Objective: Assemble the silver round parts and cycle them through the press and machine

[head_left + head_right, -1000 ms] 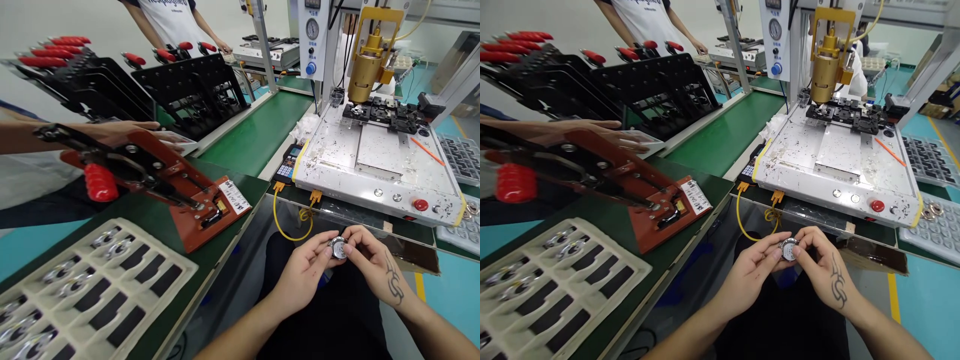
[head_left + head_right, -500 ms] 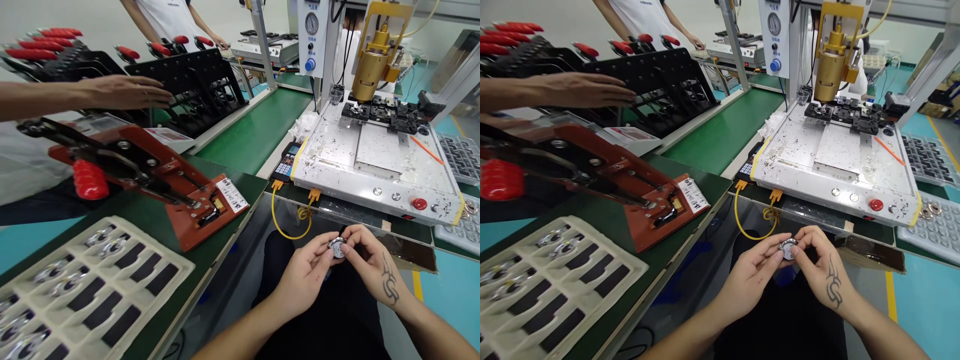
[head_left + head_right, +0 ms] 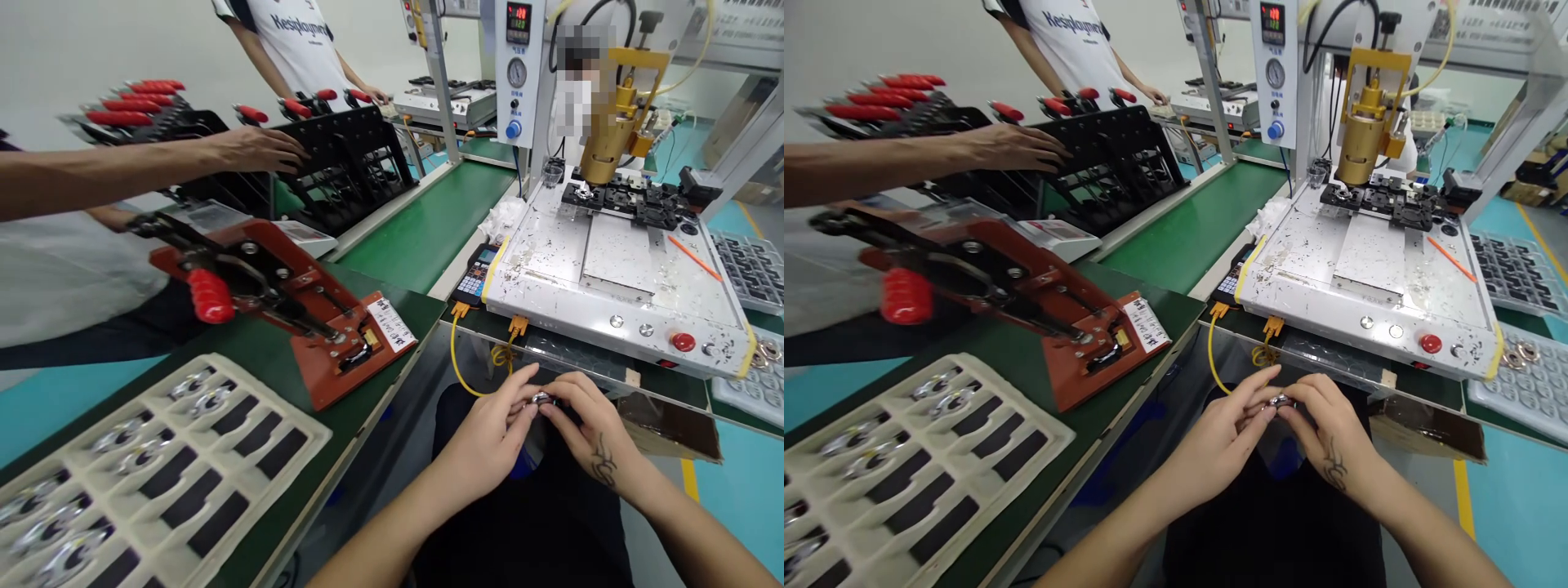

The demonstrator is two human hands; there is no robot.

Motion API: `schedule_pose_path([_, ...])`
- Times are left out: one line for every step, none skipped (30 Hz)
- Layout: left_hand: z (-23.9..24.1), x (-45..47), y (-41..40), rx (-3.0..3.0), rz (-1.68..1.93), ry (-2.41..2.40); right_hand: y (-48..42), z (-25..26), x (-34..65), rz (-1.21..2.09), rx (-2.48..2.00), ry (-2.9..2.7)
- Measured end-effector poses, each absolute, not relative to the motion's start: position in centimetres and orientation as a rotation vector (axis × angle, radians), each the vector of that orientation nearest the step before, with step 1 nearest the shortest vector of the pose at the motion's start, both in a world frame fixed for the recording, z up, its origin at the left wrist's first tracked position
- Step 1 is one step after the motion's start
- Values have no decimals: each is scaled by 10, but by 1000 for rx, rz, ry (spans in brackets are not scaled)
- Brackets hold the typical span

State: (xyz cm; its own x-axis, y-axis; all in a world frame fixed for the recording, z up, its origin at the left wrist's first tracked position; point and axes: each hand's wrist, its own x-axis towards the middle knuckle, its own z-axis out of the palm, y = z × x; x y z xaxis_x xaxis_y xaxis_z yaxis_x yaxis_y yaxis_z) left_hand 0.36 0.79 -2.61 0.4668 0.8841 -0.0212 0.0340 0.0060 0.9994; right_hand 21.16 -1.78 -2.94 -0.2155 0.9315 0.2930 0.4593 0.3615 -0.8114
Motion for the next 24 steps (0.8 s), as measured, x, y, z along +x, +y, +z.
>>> schedule_pose_path([-23,2,10,1361,867,882,-15,-28,208,803,-1230,-1741])
schedule_pose_path([-21,1,11,1293,916,892,-12,-27,205,888,-1244,-1641])
schedule_pose_path([-19,1,11,1226,953,904,-10,-26,201,987,-1250,-1537])
schedule_pose_path([-18,1,10,1174,970,916,-8,-27,197,1092,-1244,-1445])
schedule_pose_path([-17,1,8,1140,969,928,-7,-27,194,1186,-1220,-1372])
schedule_pose_path([-16,0,7,1124,960,939,-5,-28,191,1258,-1185,-1329])
schedule_pose_path([-14,-1,6,1122,946,948,-3,-29,189,1304,-1152,-1317])
schedule_pose_path([-12,-4,5,1130,933,960,-1,-29,188,1323,-1125,-1340])
schedule_pose_path([-10,-6,4,1147,925,975,2,-28,189,1308,-1097,-1400])
schedule_pose_path([-7,-9,4,1172,923,991,5,-26,190,1257,-1064,-1499])
schedule_pose_path([-5,-13,4,1202,924,1010,10,-23,192,1183,-1022,-1635])
schedule_pose_path([-3,-16,4,1233,922,1031,15,-18,194,1095,-968,-1793])
schedule_pose_path([-1,-19,4,1263,922,1054,20,-13,196,999,-905,-1954])
schedule_pose_path([2,-21,3,1290,923,1080,25,-8,196,900,-838,-2100])
schedule_pose_path([5,-24,2,1313,923,1105,30,-3,195,804,-774,-2216])
schedule_pose_path([9,-28,1,1336,916,1124,35,1,193,716,-715,-2295])
schedule_pose_path([15,-32,0,1373,901,1133,39,4,190,635,-667,-2334])
schedule_pose_path([23,-38,1,1431,894,1140,43,7,186,562,-631,-2344])
schedule_pose_path([33,-47,2,1513,911,1153,47,9,182,502,-607,-2338])
schedule_pose_path([44,-57,6,1623,965,1179,50,10,177,458,-596,-2324])
schedule_pose_path([57,-71,12,1759,1063,1214,54,12,173,435,-600,-2309])
schedule_pose_path([69,-87,19,1916,1201,1249,57,14,168,426,-614,-2292])
schedule_pose_path([82,-104,29,2082,1361,1276,61,15,164,431,-634,-2272])
schedule_pose_path([92,-122,39,2254,1504,1266,64,17,160,443,-653,-2247])
